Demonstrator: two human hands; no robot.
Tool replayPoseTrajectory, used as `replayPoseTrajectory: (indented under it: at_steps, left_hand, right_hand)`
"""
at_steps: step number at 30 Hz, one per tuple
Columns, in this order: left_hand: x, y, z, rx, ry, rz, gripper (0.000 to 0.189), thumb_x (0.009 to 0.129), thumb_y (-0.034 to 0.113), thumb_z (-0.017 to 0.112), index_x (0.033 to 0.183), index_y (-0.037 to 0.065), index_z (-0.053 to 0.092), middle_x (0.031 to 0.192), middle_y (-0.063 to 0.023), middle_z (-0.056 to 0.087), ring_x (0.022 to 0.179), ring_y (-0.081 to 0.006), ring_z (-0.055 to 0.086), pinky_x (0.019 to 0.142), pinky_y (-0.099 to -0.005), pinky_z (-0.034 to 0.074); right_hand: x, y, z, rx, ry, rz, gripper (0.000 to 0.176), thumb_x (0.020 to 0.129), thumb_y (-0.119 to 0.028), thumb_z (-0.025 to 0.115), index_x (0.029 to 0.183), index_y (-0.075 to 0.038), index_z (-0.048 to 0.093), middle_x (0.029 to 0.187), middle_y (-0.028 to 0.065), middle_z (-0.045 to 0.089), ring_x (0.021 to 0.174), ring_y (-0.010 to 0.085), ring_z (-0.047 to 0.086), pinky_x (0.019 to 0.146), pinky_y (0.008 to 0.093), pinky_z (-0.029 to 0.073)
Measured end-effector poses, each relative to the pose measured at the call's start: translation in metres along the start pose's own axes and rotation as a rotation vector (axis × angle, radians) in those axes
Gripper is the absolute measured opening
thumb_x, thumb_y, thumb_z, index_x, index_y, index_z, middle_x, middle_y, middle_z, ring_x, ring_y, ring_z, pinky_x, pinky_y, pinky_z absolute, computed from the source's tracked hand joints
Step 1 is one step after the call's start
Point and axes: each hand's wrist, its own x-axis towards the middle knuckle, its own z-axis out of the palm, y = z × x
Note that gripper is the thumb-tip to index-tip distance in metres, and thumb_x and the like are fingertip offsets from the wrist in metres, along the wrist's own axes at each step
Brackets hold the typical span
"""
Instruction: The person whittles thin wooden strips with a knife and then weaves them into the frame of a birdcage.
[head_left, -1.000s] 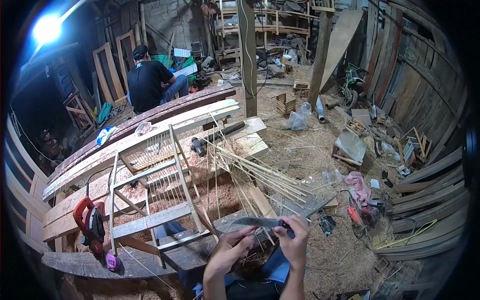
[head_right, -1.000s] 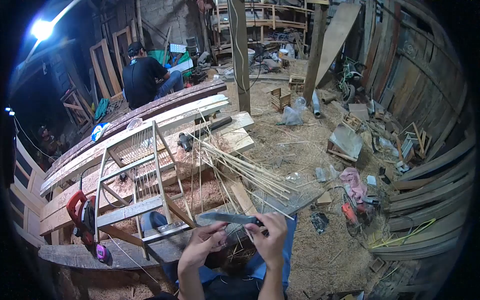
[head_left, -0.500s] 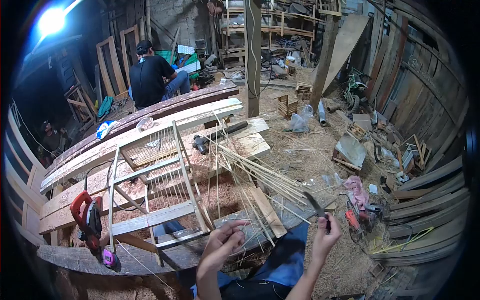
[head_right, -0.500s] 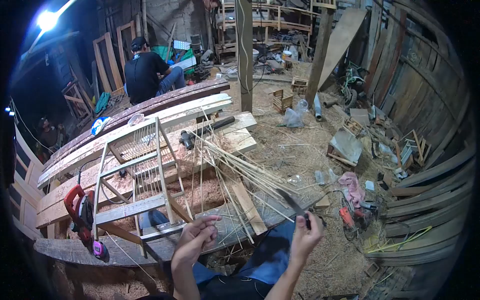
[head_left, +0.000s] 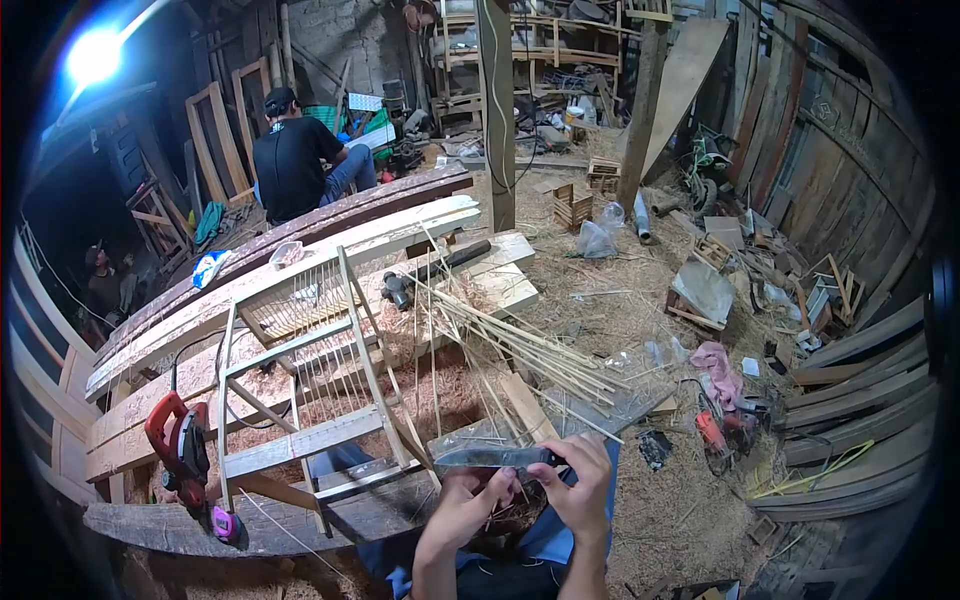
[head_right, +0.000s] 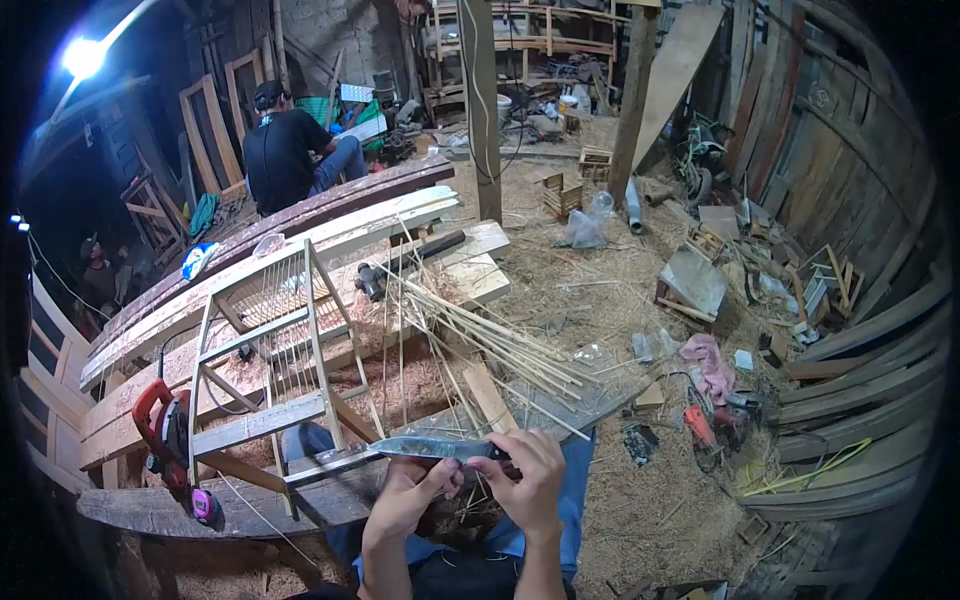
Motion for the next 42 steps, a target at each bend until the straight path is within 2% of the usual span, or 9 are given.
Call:
replayPoseTrajectory:
  at_steps: [6,8,27,30,32,33,37,40,42]
  left_hand:
    - [-0.004,-0.007,0.003,-0.309,0.056,0.040,0.025,0.100,0.014,0.067,0.117,-0.001,0.059,0.089,-0.0065,0.065,0.070,-0.0079,0.054,0.059,-0.0230,0.041]
    - [-0.005,-0.006,-0.002,-0.210,-0.047,0.033,0.031,0.102,0.021,0.064,0.125,0.002,0.056,0.102,-0.0022,0.063,0.085,-0.0066,0.056,0.071,-0.0227,0.049]
    - [-0.017,0.007,0.010,0.055,-0.018,0.105,0.020,0.105,0.016,0.058,0.118,0.000,0.057,0.105,-0.0021,0.060,0.098,-0.0083,0.054,0.087,-0.0251,0.046]
    - [-0.018,0.011,0.013,0.117,0.020,0.108,0.018,0.105,0.014,0.059,0.116,0.000,0.058,0.101,-0.0023,0.062,0.096,-0.0074,0.055,0.086,-0.0243,0.047]
    - [-0.018,0.019,0.013,0.051,0.094,0.199,0.016,0.103,0.014,0.060,0.114,0.002,0.059,0.085,0.0047,0.057,0.073,-0.0007,0.045,0.062,-0.0188,0.036]
    - [-0.016,0.018,0.009,0.063,0.120,0.259,0.016,0.103,0.015,0.061,0.111,0.002,0.059,0.085,0.0033,0.059,0.071,-0.0010,0.044,0.060,-0.0191,0.035]
    - [-0.017,0.022,-0.011,-0.072,0.150,0.093,0.018,0.105,0.016,0.060,0.111,0.000,0.060,0.096,-0.0005,0.063,0.087,-0.0046,0.055,0.078,-0.0212,0.045]
    - [-0.021,0.024,-0.006,-0.043,0.161,0.099,0.020,0.104,0.019,0.061,0.109,0.000,0.059,0.079,0.0030,0.052,0.069,-0.0027,0.042,0.057,-0.0199,0.032]
    - [-0.015,0.020,-0.003,-0.105,0.152,0.126,0.019,0.105,0.018,0.060,0.109,-0.001,0.058,0.079,0.0023,0.052,0.068,-0.0035,0.042,0.056,-0.0206,0.033]
  right_hand:
    - [0.001,-0.002,-0.003,-0.010,-0.059,-0.035,0.037,0.077,-0.038,0.083,0.093,-0.007,0.072,0.080,0.0053,0.066,0.073,0.0266,0.059,0.069,0.0392,0.043]
    - [0.001,-0.004,-0.003,-0.013,-0.065,-0.043,0.037,0.077,-0.039,0.084,0.094,-0.007,0.073,0.080,0.0049,0.066,0.073,0.0260,0.060,0.069,0.0388,0.043]
    - [0.002,-0.006,-0.007,0.072,-0.089,-0.124,0.039,0.074,-0.043,0.084,0.090,-0.009,0.075,0.079,0.0007,0.069,0.067,0.0205,0.060,0.067,0.0344,0.042]
    - [-0.001,0.002,-0.011,0.070,-0.077,-0.087,0.038,0.074,-0.045,0.083,0.088,-0.010,0.075,0.079,0.0009,0.069,0.068,0.0209,0.059,0.067,0.0354,0.042]
    - [-0.006,0.020,-0.012,-0.036,0.026,-0.091,0.040,0.073,-0.048,0.082,0.088,-0.010,0.075,0.078,0.0011,0.068,0.071,0.0225,0.059,0.069,0.0376,0.041]
    - [-0.007,0.024,-0.015,-0.090,0.046,-0.051,0.041,0.078,-0.048,0.080,0.089,-0.009,0.075,0.078,0.0032,0.068,0.075,0.0253,0.060,0.071,0.0398,0.042]
    - [-0.024,0.064,-0.020,-0.278,0.309,0.216,0.048,0.089,-0.050,0.072,0.093,-0.002,0.073,0.081,0.0103,0.067,0.077,0.0289,0.059,0.073,0.0416,0.042]
    - [-0.028,0.071,-0.041,-0.211,0.343,0.322,0.057,0.092,-0.055,0.067,0.092,0.002,0.070,0.082,0.0116,0.065,0.080,0.0317,0.060,0.077,0.0420,0.044]
    - [-0.027,0.058,-0.036,-0.101,0.312,0.268,0.058,0.090,-0.058,0.069,0.091,0.001,0.070,0.080,0.0103,0.063,0.079,0.0313,0.060,0.076,0.0410,0.044]
